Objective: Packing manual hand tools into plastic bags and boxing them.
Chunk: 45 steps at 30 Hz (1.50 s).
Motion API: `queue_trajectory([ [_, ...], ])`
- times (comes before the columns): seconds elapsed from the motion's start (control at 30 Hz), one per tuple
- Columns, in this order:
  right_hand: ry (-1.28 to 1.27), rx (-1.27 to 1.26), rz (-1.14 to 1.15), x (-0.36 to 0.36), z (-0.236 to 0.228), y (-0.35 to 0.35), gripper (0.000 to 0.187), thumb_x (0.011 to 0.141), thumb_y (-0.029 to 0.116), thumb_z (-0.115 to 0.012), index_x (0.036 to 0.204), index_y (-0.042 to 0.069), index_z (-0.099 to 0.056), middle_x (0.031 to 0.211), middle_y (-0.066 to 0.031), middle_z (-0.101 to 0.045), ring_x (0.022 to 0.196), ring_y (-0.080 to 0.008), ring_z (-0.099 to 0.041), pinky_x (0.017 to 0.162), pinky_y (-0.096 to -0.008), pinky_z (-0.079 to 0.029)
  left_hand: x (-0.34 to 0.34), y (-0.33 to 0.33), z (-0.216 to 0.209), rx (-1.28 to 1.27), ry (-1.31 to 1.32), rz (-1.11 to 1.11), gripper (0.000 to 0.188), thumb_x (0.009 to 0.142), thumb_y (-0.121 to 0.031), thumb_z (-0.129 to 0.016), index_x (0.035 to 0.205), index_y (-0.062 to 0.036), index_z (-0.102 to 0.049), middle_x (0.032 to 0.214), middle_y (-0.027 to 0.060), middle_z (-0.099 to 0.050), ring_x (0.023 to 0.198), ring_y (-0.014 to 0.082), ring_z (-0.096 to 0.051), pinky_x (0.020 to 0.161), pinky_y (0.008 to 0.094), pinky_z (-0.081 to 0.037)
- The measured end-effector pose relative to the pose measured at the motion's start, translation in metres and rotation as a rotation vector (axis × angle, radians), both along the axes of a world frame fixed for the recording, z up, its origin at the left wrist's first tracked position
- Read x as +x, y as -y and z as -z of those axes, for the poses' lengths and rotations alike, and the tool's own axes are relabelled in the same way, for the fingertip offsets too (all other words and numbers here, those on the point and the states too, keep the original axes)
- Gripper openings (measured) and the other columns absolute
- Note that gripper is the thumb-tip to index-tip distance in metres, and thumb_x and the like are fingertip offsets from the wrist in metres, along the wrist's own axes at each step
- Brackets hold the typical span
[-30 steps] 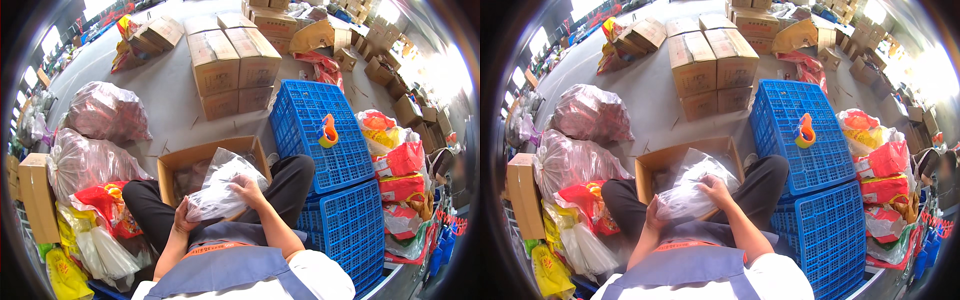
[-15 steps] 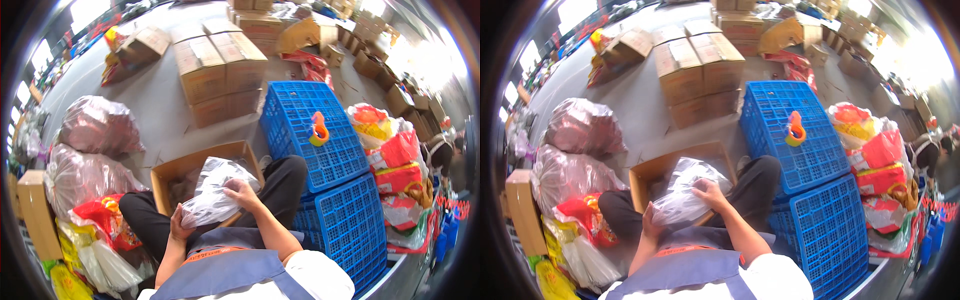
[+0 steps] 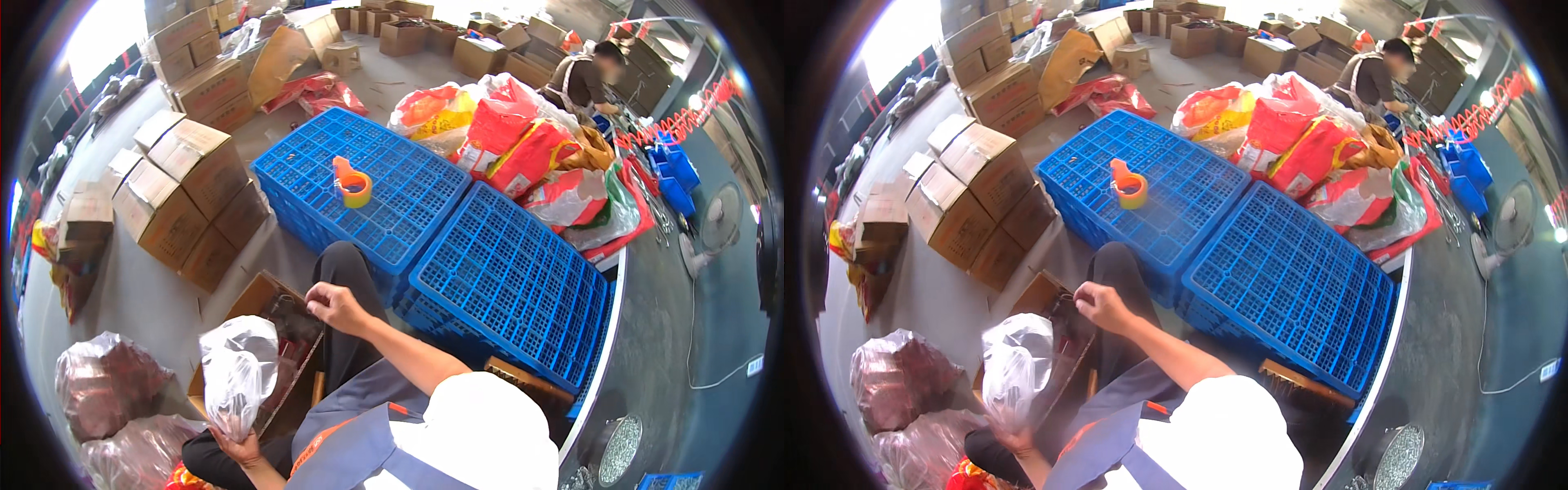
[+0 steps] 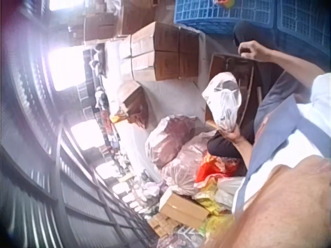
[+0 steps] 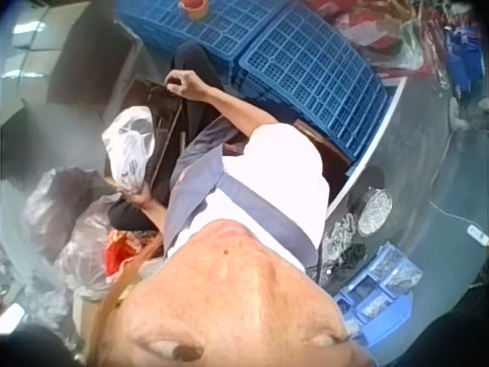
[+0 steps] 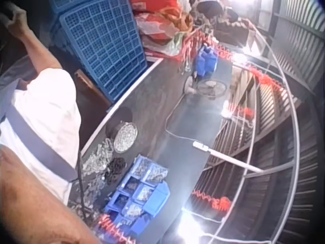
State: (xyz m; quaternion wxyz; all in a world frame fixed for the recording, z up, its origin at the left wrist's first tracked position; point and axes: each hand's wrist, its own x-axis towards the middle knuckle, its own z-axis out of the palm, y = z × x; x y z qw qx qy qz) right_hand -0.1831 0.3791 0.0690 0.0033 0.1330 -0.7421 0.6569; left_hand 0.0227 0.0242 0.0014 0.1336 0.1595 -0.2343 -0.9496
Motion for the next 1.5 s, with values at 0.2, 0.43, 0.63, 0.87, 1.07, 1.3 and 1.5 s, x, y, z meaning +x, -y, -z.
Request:
queue_trajectory([
  [0.2,-0.145,0.136,0.187,-0.003,0.02,-0.022,0.008,0.079,0.005,-0.057,0.086,0.0,-0.059,0.073,-0.0061,-0.059,0.065,-0.0134,-0.057,0.062,-0.0269,-0.046,-0.009,0.042,-0.009,-0.418,0.048,0.118,0.04,0.085,-0.016,-0.058,0.121,-0.0017,-0.049,0.119,0.0126,-0.055,0.109,0.0258,-0.053,0.093,0.0383,-0.043],
  [0.43,-0.023,0.655,-0.066,-0.038,0.032,0.03,0.038,0.077,0.026,-0.061,0.1,-0.002,-0.051,0.098,-0.0217,-0.058,0.094,-0.0345,-0.057,0.081,-0.0408,-0.046,-0.021,0.1,0.0,-1.983,1.463,-0.021,0.038,0.083,-0.023,-0.054,0.111,0.0028,-0.055,0.111,0.0237,-0.057,0.104,0.0368,-0.055,0.088,0.0411,-0.044],
  [0.63,0.204,0.895,-0.356,-0.07,0.053,0.075,0.053,0.075,0.032,-0.065,0.104,-0.009,-0.047,0.105,-0.0276,-0.058,0.098,-0.0369,-0.058,0.084,-0.041,-0.047,-0.034,0.113,0.042,-2.047,1.361,0.384,0.028,0.077,-0.016,-0.052,0.085,0.0087,-0.062,0.089,0.0317,-0.059,0.088,0.0431,-0.059,0.073,0.0481,-0.047],
  [0.87,0.316,1.025,-0.195,-0.104,0.087,0.079,0.039,0.076,0.014,-0.057,0.11,-0.005,-0.055,0.106,-0.0217,-0.061,0.098,-0.033,-0.061,0.084,-0.0395,-0.049,-0.047,0.152,0.083,-2.038,1.42,0.583,0.031,0.076,-0.02,-0.055,0.092,0.0042,-0.065,0.099,0.0258,-0.061,0.096,0.0362,-0.06,0.08,0.0448,-0.047],
  [1.07,0.351,1.062,-0.212,-0.107,0.105,0.094,0.029,0.077,0.014,-0.053,0.102,0.004,-0.065,0.108,-0.0181,-0.061,0.105,-0.0288,-0.058,0.088,-0.0384,-0.046,-0.029,0.176,0.11,-2.193,1.328,0.648,0.026,0.077,-0.019,-0.056,0.088,0.0013,-0.067,0.096,0.0222,-0.064,0.093,0.0332,-0.062,0.08,0.044,-0.05],
  [1.3,0.294,1.154,-0.12,-0.115,0.129,0.098,0.027,0.078,0.015,-0.051,0.097,0.003,-0.067,0.103,-0.0184,-0.063,0.099,-0.0299,-0.061,0.084,-0.0384,-0.048,-0.069,0.094,0.048,-1.859,1.528,0.343,0.024,0.077,-0.016,-0.056,0.089,0.0013,-0.067,0.099,0.0222,-0.063,0.095,0.034,-0.062,0.079,0.0415,-0.051],
  [1.5,0.335,1.239,-0.192,-0.11,0.117,0.106,0.027,0.075,0.016,-0.058,0.096,0.003,-0.067,0.104,-0.0176,-0.063,0.1,-0.0302,-0.06,0.085,-0.0376,-0.049,-0.057,0.098,0.036,-1.798,1.605,0.383,0.025,0.079,-0.015,-0.055,0.095,0.0012,-0.066,0.103,0.0225,-0.062,0.098,0.0329,-0.061,0.081,0.0406,-0.05],
])
